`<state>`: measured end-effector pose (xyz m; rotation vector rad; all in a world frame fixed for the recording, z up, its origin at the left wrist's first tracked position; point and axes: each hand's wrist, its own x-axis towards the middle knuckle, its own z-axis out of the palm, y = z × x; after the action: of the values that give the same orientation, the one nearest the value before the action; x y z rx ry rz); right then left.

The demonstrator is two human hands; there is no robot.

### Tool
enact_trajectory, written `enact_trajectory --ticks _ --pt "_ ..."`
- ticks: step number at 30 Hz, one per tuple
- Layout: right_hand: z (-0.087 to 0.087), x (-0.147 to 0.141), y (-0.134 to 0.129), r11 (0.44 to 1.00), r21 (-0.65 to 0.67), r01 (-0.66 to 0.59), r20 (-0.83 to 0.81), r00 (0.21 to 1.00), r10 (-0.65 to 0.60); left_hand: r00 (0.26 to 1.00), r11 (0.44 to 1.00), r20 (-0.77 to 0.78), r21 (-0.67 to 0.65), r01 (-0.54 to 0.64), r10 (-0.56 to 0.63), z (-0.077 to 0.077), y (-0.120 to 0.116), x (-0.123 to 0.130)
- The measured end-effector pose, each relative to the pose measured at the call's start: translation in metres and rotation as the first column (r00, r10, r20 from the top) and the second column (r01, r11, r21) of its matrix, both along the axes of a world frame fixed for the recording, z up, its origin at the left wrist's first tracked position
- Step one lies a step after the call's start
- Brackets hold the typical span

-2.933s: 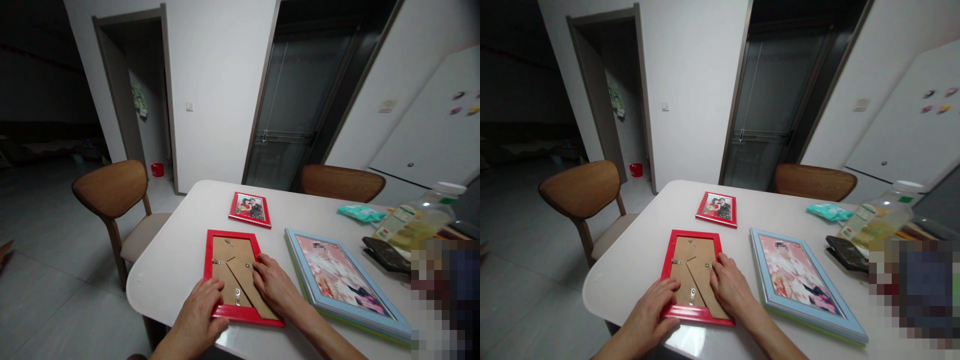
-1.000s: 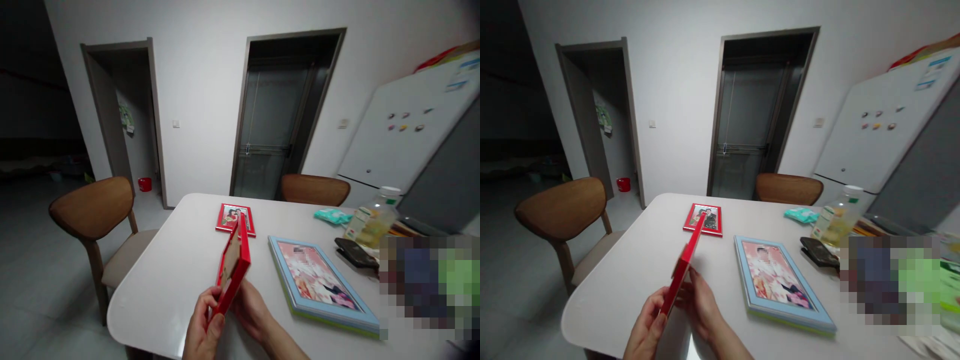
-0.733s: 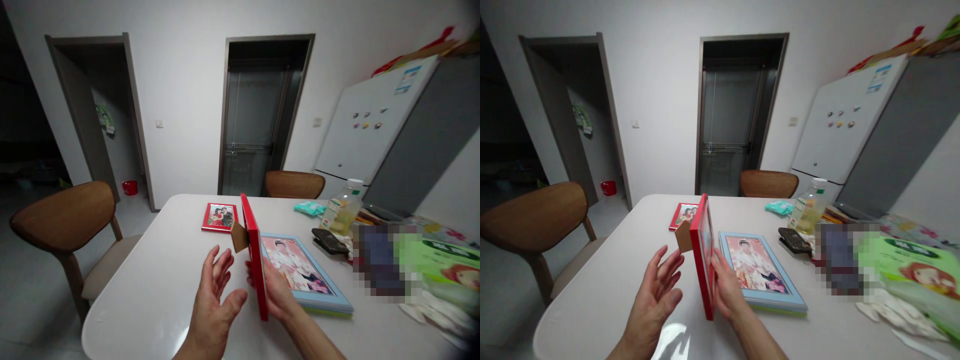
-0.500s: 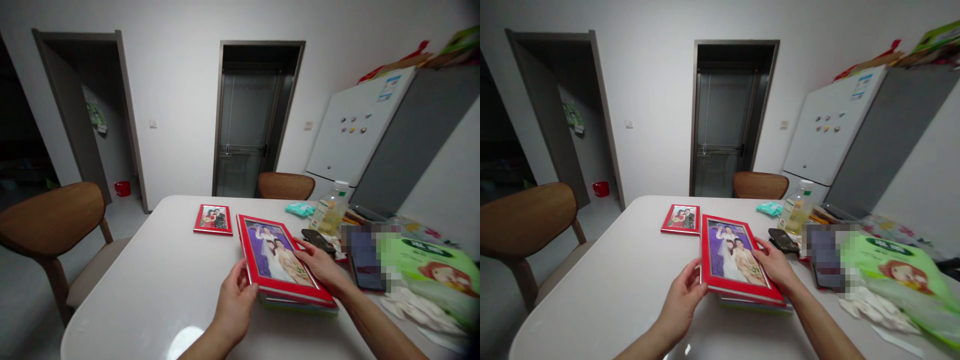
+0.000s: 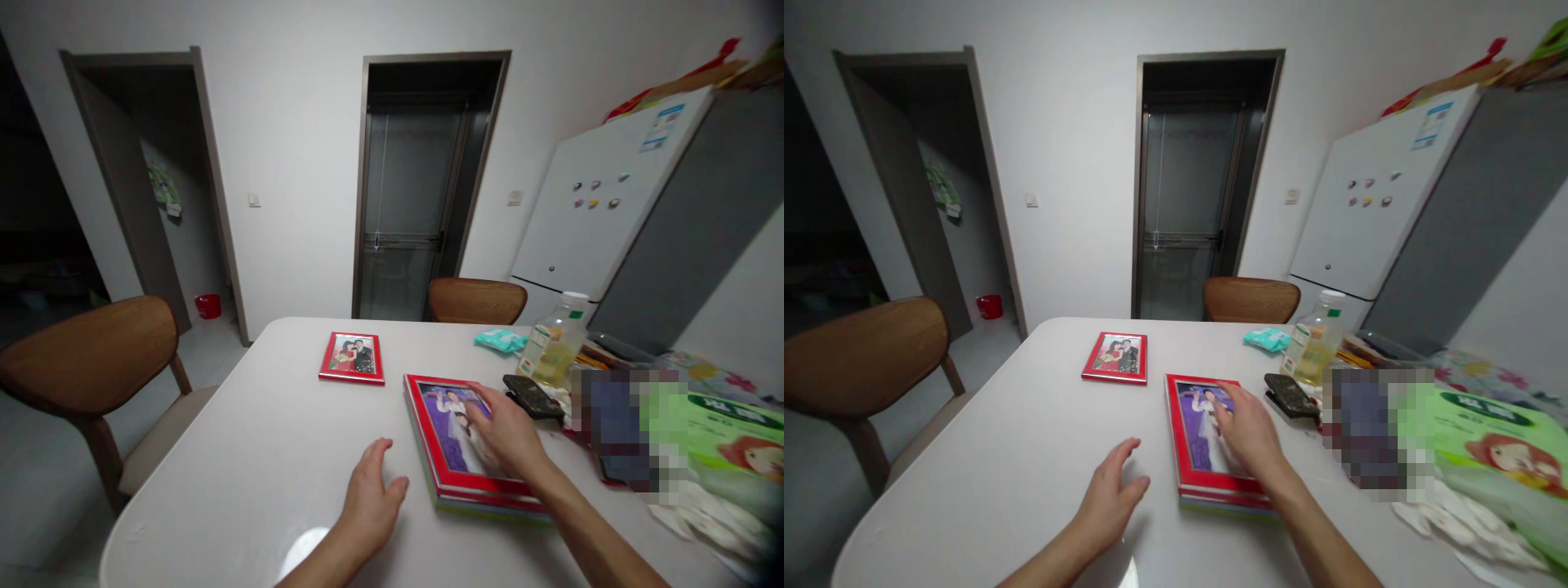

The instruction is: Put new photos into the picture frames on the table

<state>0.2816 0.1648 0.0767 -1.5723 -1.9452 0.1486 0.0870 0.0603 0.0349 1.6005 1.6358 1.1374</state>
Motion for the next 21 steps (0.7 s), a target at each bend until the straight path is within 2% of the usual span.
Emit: enact_trajectory --ticks 1,3,4,6,8,11,14,17,19,21 --pt "0.003 -0.027 -0.005 0.993 0.04 -0.112 0.021 0.994 0.111 0.999 1.0 -0.014 0.009 -0.029 0.029 -0.001 0.001 -0.012" --pt "0.003 -0.087 -0.01 0.953 -0.012 -0.302 0.091 0.949 0.301 0.996 0.996 -0.04 0.026 -0.084 0.085 -0.002 0.0 -0.035" --pt "0.0 -0.117 -0.009 0.939 -0.035 -0.343 0.105 0.933 0.345 0.992 0.993 -0.052 0.034 -0.111 0.113 -0.003 -0.002 -0.046" --pt "-0.009 -0.167 0.002 0.934 -0.072 -0.351 0.116 0.927 0.357 0.984 0.986 -0.071 0.045 -0.159 0.162 -0.004 -0.009 -0.067" --pt "-0.019 -0.198 0.022 0.94 -0.106 -0.324 0.127 0.933 0.336 0.975 0.979 -0.097 0.059 -0.195 0.2 -0.006 -0.02 -0.086" --pt "-0.029 -0.214 0.05 0.948 -0.158 -0.276 0.142 0.944 0.298 0.96 0.969 -0.139 0.084 -0.233 0.243 -0.012 -0.039 -0.111" --pt "-0.037 -0.21 0.057 0.949 -0.174 -0.262 0.145 0.947 0.288 0.948 0.959 -0.162 0.112 -0.259 0.275 -0.015 -0.049 -0.125" --pt "-0.045 -0.202 0.034 0.947 -0.141 -0.289 0.128 0.943 0.307 0.943 0.958 -0.205 0.173 -0.229 0.262 -0.01 -0.048 -0.122" --pt "-0.05 -0.195 0.006 0.938 -0.121 -0.325 0.107 0.935 0.338 0.936 0.965 -0.275 0.204 -0.167 0.22 -0.004 -0.045 -0.114" --pt "-0.053 -0.185 -0.025 0.921 -0.119 -0.37 0.09 0.92 0.381 0.911 0.979 -0.38 0.178 -0.097 0.16 -0.001 -0.042 -0.103"
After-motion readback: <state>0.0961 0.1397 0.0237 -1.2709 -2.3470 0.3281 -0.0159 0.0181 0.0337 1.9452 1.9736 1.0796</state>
